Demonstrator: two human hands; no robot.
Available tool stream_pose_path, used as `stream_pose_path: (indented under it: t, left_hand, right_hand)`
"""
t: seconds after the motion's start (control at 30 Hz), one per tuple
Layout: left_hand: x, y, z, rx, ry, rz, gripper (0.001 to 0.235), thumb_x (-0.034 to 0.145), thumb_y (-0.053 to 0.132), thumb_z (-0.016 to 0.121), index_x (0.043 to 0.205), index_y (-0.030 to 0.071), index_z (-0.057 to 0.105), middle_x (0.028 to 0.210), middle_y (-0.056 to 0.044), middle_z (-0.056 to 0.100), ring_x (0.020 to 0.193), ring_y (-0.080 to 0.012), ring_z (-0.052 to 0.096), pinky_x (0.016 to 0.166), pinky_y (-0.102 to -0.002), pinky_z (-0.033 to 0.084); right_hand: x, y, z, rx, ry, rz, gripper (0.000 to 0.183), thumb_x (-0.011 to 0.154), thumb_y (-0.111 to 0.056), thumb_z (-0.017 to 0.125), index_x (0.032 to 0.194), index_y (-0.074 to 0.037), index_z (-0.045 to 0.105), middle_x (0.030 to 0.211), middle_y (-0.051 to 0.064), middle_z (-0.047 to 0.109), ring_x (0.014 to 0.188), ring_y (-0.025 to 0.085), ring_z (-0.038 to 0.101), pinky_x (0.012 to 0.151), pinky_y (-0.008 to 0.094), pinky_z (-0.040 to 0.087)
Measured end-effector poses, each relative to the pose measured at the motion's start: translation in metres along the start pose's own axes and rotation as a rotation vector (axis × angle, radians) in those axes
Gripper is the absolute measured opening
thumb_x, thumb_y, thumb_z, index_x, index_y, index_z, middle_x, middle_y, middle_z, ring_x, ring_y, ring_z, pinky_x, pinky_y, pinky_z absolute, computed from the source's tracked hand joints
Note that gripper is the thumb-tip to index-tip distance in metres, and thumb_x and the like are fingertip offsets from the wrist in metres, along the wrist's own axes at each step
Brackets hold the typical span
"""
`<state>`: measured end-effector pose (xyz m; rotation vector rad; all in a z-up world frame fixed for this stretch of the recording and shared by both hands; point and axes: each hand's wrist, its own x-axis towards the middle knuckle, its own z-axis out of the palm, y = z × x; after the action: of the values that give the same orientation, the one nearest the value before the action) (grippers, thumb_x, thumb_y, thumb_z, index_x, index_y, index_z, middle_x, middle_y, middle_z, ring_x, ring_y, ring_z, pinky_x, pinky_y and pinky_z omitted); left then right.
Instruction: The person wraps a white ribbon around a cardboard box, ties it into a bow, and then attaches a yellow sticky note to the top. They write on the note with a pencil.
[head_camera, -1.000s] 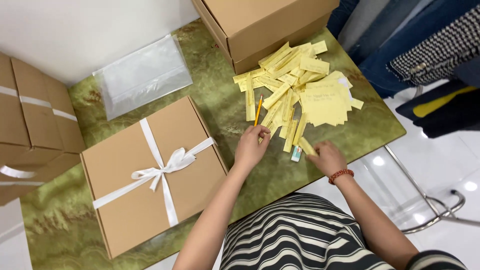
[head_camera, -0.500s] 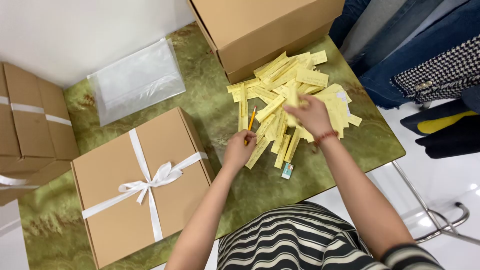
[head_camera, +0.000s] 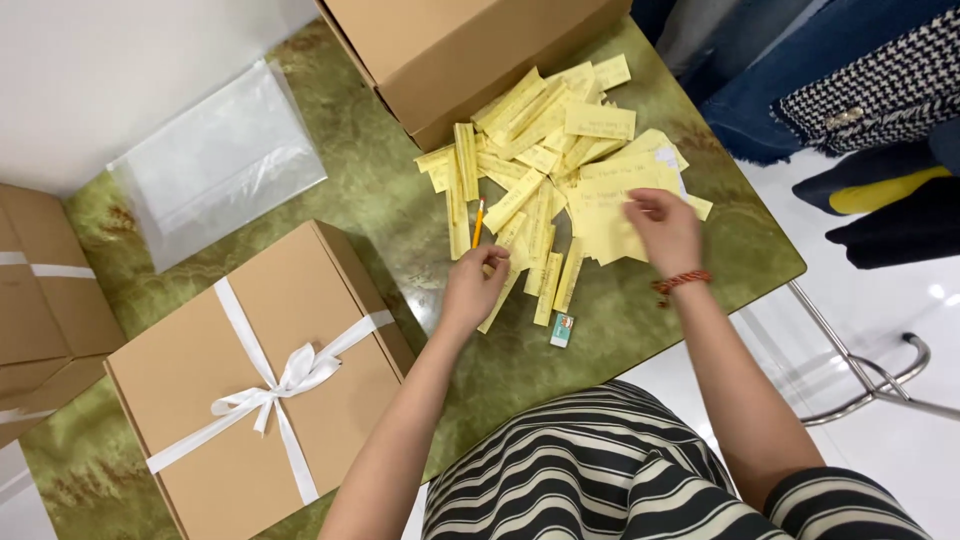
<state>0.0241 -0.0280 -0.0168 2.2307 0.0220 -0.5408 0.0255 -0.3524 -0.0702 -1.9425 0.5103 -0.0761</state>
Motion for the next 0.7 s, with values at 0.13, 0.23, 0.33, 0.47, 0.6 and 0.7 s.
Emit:
stream_pose_path:
  t: [0.13, 0.23, 0.33, 0.47, 0.6, 0.7]
  left_hand:
    - [0.007, 0.031, 0.015, -0.049, -0.045, 0.041, 0.026, 0.100, 0.028, 0.067, 0.119, 0.015, 0.079, 0.113, -0.013, 0.079, 0.105, -0.0377, 0.076, 0.091, -0.048, 0.061]
    - [0.014, 0.048, 0.036, -0.126, -0.101, 0.067, 0.034, 0.099, 0.031, 0.067, 0.129, 0.016, 0.075, 0.119, -0.007, 0.080, 0.092, -0.0262, 0.080, 0.087, -0.045, 0.063]
    - [0.023, 0.069, 0.054, -0.287, -0.214, -0.035, 0.050, 0.100, 0.029, 0.067, 0.146, 0.010, 0.063, 0.144, -0.016, 0.068, 0.096, -0.0244, 0.081, 0.073, -0.034, 0.067]
    - [0.029, 0.087, 0.062, -0.421, -0.261, -0.100, 0.066, 0.100, 0.030, 0.067, 0.158, 0.004, 0.048, 0.155, -0.023, 0.056, 0.100, -0.0239, 0.079, 0.073, -0.031, 0.068]
    - [0.030, 0.091, 0.062, -0.521, -0.300, -0.141, 0.077, 0.101, 0.029, 0.065, 0.164, -0.003, 0.034, 0.167, -0.027, 0.039, 0.111, -0.0254, 0.076, 0.077, -0.029, 0.066]
    - [0.025, 0.097, 0.054, -0.527, -0.294, -0.122, 0.076, 0.102, 0.028, 0.064, 0.163, -0.006, 0.033, 0.165, -0.026, 0.042, 0.108, -0.0244, 0.076, 0.074, -0.028, 0.065]
  right_hand:
    - [-0.004, 0.027, -0.031, -0.157, 0.139, 0.037, 0.024, 0.094, -0.021, 0.084, 0.118, -0.019, 0.081, 0.102, 0.001, 0.078, 0.085, 0.016, 0.069, 0.078, 0.032, 0.057]
    - [-0.004, 0.041, -0.036, -0.186, 0.177, -0.031, 0.029, 0.091, -0.020, 0.088, 0.119, -0.016, 0.081, 0.104, 0.002, 0.075, 0.086, 0.016, 0.069, 0.079, 0.032, 0.058]
    - [-0.002, 0.039, -0.033, -0.204, 0.168, -0.068, 0.034, 0.089, -0.021, 0.089, 0.122, -0.014, 0.080, 0.104, 0.004, 0.072, 0.087, 0.019, 0.069, 0.080, 0.034, 0.059]
    - [-0.001, 0.040, -0.030, -0.199, 0.169, -0.030, 0.042, 0.087, -0.021, 0.090, 0.126, -0.009, 0.077, 0.104, 0.004, 0.068, 0.085, 0.017, 0.067, 0.081, 0.034, 0.058]
    - [-0.003, 0.033, -0.027, -0.185, 0.165, 0.008, 0.043, 0.087, -0.020, 0.091, 0.126, -0.008, 0.077, 0.102, 0.002, 0.066, 0.084, 0.015, 0.066, 0.081, 0.031, 0.057]
    - [-0.005, 0.026, -0.025, -0.161, 0.185, -0.006, 0.043, 0.087, -0.017, 0.089, 0.127, -0.008, 0.076, 0.103, 0.005, 0.066, 0.084, 0.018, 0.066, 0.079, 0.034, 0.056]
